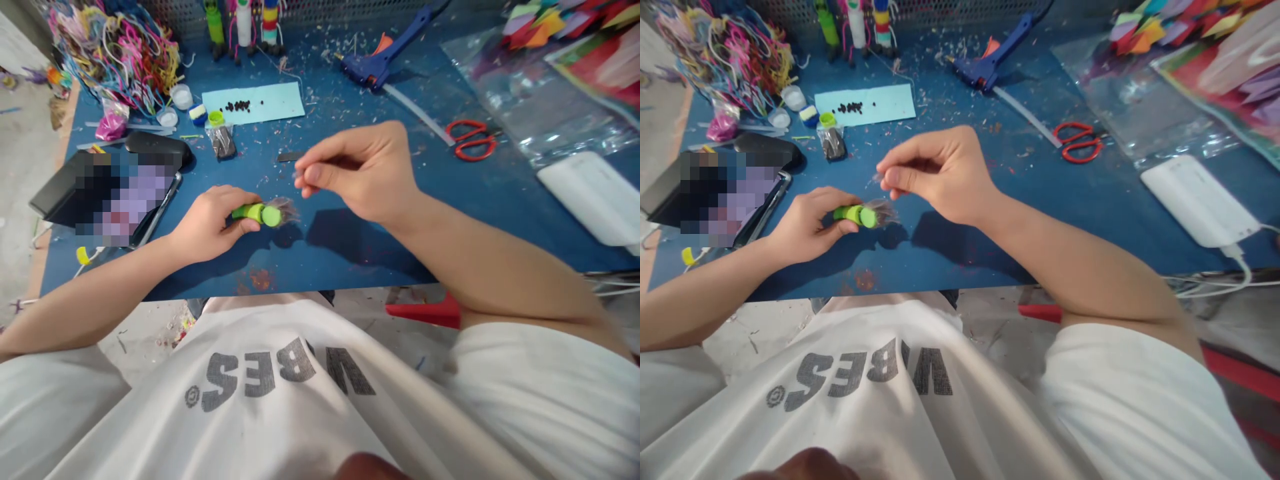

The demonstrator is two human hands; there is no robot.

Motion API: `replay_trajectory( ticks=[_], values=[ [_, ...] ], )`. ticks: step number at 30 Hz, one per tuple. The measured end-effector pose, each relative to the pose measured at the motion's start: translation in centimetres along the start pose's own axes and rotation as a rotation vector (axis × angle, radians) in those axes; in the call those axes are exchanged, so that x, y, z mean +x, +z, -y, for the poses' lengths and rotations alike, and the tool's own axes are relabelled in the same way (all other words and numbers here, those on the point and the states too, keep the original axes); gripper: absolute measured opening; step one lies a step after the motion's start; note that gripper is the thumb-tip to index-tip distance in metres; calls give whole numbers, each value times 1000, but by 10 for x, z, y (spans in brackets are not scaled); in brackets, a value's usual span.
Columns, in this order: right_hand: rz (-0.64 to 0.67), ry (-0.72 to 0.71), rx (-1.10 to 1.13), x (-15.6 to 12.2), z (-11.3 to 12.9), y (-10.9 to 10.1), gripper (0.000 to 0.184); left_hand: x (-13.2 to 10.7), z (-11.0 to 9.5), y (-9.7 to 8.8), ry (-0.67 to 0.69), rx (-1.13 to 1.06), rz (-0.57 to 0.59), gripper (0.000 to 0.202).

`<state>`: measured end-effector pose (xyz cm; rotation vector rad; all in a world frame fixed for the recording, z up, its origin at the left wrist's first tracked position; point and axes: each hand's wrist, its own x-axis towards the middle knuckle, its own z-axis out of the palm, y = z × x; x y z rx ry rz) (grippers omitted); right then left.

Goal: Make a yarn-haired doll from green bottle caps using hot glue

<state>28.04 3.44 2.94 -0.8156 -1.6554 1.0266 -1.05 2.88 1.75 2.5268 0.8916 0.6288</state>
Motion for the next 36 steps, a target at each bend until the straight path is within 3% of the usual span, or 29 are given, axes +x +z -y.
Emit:
replay_trajectory(
  ticks=[3, 9, 12, 15, 19, 24, 28, 36],
  values=[
    [82, 7, 17, -14, 10, 6, 30, -1, 6, -4, -28, -3, -63, 47],
    [89, 19, -123, -21, 3, 11, 19, -2, 2, 1, -33, 17, -75, 40],
    [111, -27, -147, -22, -3, 10, 11, -2, 1, 3, 30, 34, -94, 43],
    [123, -89, -187, -22, -5, 9, 3, -2, 1, 4, 3, 4, -96, 41],
    [110, -139, -231, -22, -4, 9, 6, 0, -1, 4, -50, -48, -93, 34],
    [100, -64, -330, -23, -3, 10, 14, 0, -1, 4, -46, -51, -91, 35],
    [101, -99, -323, -23, -5, 11, 13, 0, -1, 4, -52, -75, -100, 34],
    [106, -114, -376, -26, -17, 10, 15, 0, 8, 7, 44, 43, -88, 42]
  ],
)
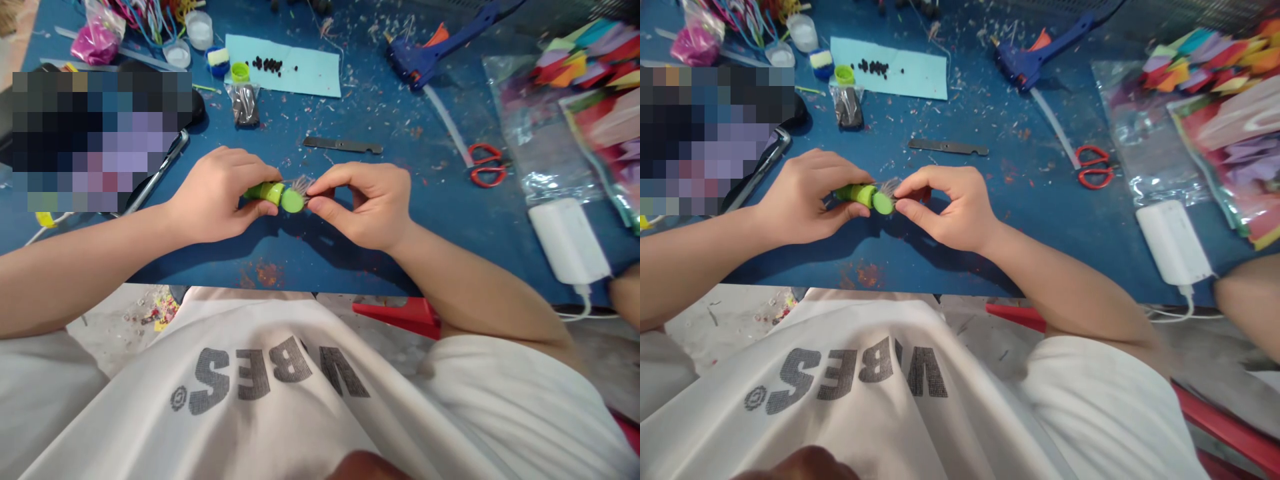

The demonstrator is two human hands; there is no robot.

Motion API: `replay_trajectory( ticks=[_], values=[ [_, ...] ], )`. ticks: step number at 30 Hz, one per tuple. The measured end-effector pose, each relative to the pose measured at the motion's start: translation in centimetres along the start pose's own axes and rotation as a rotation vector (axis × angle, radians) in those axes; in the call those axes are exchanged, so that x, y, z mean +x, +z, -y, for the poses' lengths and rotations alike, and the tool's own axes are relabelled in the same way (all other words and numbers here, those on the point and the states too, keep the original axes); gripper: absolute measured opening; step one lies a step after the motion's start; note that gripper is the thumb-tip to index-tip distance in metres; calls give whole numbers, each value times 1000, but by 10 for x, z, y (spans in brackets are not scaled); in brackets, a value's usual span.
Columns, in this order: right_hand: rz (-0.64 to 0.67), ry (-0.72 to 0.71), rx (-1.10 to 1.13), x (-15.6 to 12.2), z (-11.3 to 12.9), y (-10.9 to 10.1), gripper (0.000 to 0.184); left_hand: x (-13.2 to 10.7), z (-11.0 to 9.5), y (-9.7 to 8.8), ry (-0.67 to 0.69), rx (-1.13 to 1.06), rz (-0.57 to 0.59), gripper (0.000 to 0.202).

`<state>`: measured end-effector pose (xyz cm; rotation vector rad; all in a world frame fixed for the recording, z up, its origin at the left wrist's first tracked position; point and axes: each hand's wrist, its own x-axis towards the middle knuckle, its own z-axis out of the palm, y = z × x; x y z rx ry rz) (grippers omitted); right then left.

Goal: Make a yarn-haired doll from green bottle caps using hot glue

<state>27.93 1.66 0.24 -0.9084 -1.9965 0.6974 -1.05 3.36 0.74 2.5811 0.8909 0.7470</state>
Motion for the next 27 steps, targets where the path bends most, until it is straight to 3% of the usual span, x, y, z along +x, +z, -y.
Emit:
replay_trajectory(
  ticks=[8, 13, 21, 27],
  values=[
    [-45, -290, -158, 2, -9, -5, 15, 1, -11, -7, -72, 28, 54, 40],
    [38, -296, -269, -1, -13, -7, 16, 2, -15, -9, -84, 27, 77, 36],
    [54, -299, -260, -2, -14, -4, 20, 2, -13, -7, -84, 15, 121, 44],
    [52, -433, -190, 1, -8, -2, 12, 0, -6, -4, -14, 27, 97, 47]
  ],
)
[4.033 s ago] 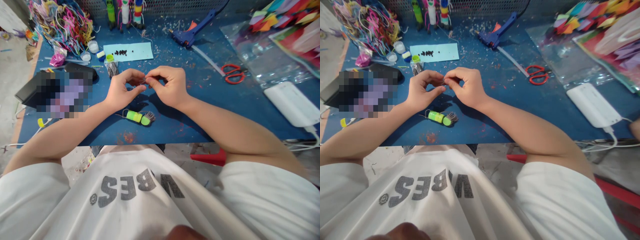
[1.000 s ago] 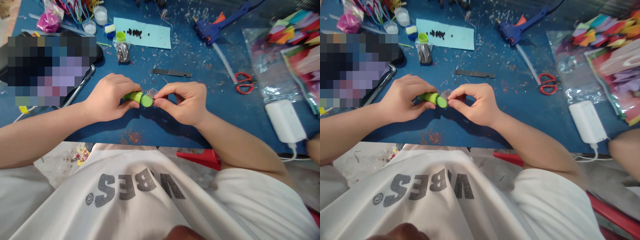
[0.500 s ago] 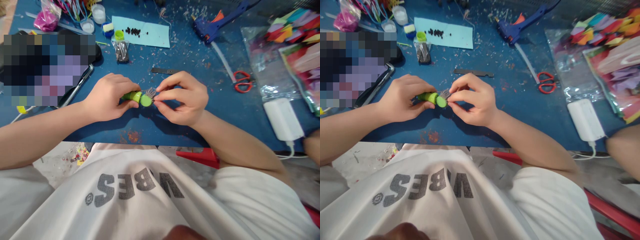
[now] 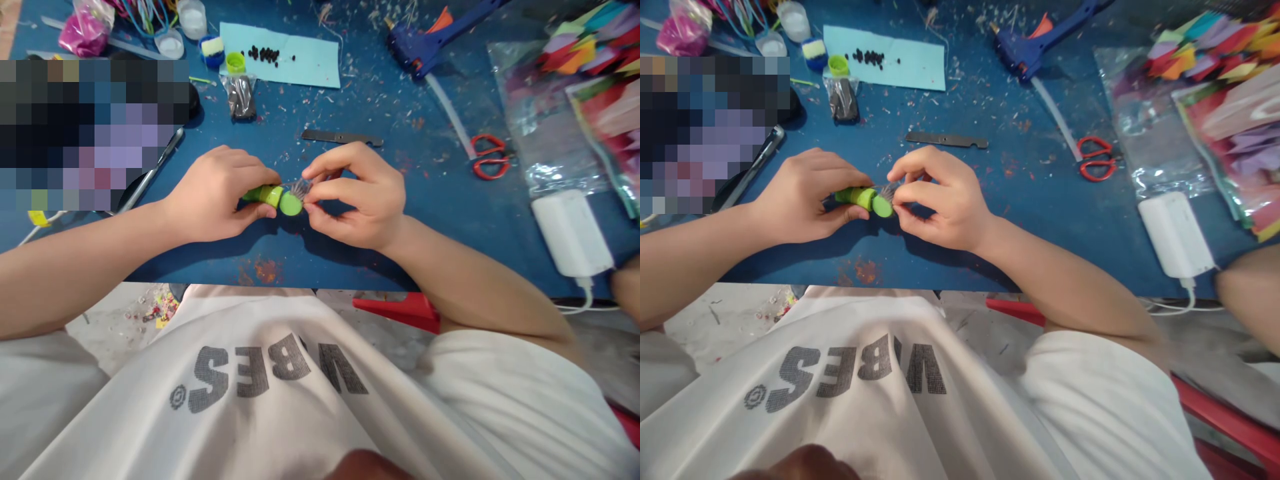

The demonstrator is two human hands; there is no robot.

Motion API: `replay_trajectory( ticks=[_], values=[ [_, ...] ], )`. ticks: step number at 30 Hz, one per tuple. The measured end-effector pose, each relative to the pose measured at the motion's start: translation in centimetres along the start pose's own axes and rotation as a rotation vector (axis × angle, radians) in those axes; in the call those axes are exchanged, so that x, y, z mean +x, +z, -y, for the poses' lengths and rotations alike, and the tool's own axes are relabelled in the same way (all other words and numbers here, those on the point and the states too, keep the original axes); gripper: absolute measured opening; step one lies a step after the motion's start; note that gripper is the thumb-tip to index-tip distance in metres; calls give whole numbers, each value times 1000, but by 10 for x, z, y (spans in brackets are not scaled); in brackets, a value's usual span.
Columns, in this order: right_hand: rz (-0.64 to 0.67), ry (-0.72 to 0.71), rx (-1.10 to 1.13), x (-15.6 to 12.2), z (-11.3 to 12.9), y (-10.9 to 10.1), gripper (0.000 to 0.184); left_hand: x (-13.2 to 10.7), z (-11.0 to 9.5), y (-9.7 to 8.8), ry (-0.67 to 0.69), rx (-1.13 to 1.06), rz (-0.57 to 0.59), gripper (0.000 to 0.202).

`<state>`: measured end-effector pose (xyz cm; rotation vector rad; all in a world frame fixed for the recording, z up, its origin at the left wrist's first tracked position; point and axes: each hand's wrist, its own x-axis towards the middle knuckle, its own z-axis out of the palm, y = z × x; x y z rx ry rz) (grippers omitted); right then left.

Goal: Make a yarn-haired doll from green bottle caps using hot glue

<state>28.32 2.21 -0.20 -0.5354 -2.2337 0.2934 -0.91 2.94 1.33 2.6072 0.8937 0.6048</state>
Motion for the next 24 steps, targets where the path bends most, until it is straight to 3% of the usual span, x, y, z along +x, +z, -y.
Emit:
replay_trajectory(
  ticks=[5, 11, 17, 24],
  values=[
    [3, 24, -68, -1, 1, -2, 15, -1, 1, -1, -11, 13, 36, 46],
    [70, 256, -7, -5, -4, -8, 28, 1, 2, -2, -1, 7, 33, 52],
    [161, 248, 40, 4, -3, -5, 32, 1, -3, -4, -38, -20, 29, 40],
    [137, 262, 115, 5, -6, -2, 26, 2, -5, -5, -12, -54, 34, 34]
  ],
)
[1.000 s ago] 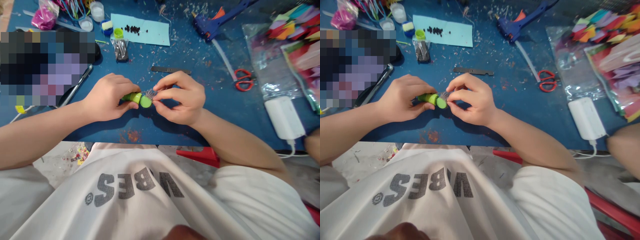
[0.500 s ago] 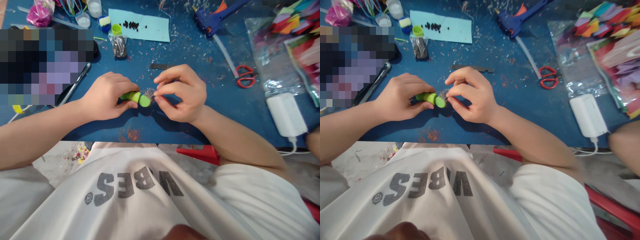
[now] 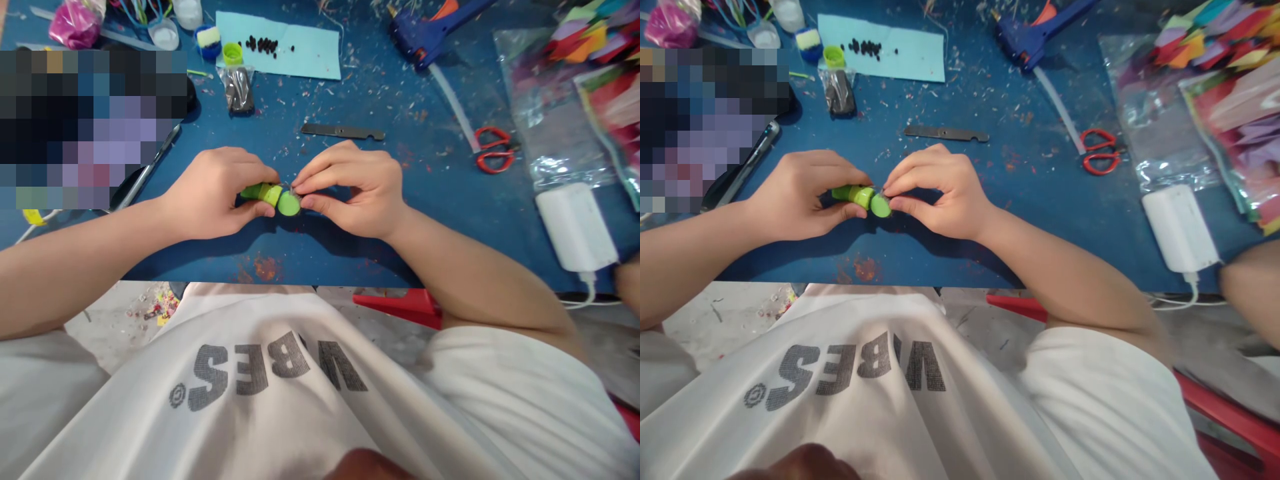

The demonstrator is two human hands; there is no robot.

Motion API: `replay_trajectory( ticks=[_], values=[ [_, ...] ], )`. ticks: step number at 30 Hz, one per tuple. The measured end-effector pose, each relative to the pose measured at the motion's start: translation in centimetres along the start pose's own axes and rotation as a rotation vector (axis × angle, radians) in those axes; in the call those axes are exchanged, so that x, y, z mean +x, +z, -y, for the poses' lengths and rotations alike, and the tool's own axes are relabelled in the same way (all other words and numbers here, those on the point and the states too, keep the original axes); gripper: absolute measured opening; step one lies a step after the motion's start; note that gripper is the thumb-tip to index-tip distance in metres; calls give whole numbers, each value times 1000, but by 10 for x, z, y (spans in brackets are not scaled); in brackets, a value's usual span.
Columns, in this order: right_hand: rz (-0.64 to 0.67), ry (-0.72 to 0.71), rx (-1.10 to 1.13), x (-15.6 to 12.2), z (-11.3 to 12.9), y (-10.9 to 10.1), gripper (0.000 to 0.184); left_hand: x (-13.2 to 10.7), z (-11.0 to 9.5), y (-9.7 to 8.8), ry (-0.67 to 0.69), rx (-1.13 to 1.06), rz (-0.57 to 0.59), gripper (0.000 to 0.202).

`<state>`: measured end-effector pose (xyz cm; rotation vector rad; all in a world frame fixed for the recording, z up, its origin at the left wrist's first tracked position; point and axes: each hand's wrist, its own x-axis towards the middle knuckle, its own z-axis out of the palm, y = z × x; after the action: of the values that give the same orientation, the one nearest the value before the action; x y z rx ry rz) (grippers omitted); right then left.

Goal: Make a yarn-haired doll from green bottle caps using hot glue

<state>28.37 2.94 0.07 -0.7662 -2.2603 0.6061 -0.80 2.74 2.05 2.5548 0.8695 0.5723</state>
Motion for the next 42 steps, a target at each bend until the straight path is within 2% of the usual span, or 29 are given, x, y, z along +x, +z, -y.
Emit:
replay_trajectory(
  ticks=[4, 15, 23, 27, 31, 35, 38, 40, 42],
  values=[
    [7, 67, 43, 0, 0, 2, 27, 0, 0, 0, -18, -24, 12, 35],
    [15, 134, 180, 3, 2, 5, 28, 0, 0, -1, -40, -46, 42, 38],
    [22, 125, 279, 7, 2, 0, 22, -2, 0, -1, -35, -7, 27, 34],
    [-57, 176, 282, 8, -2, 2, 28, -2, 4, -1, -2, 51, 42, 38],
    [-193, 156, 161, 7, -14, 6, 35, -3, 5, 3, 52, 113, 83, 39],
    [-297, 137, -5, 11, -32, 3, 35, -5, 6, 5, 46, 158, 109, 41],
    [-349, 185, -139, 15, -47, -7, 33, -5, 3, -1, 37, 151, 55, 50],
    [-321, 233, -266, 18, -57, -19, 35, -5, -11, -10, 65, 99, -41, 46],
    [-271, 278, -381, 19, -67, -31, 36, -7, -39, -23, 146, 7, -93, 35]
  ],
)
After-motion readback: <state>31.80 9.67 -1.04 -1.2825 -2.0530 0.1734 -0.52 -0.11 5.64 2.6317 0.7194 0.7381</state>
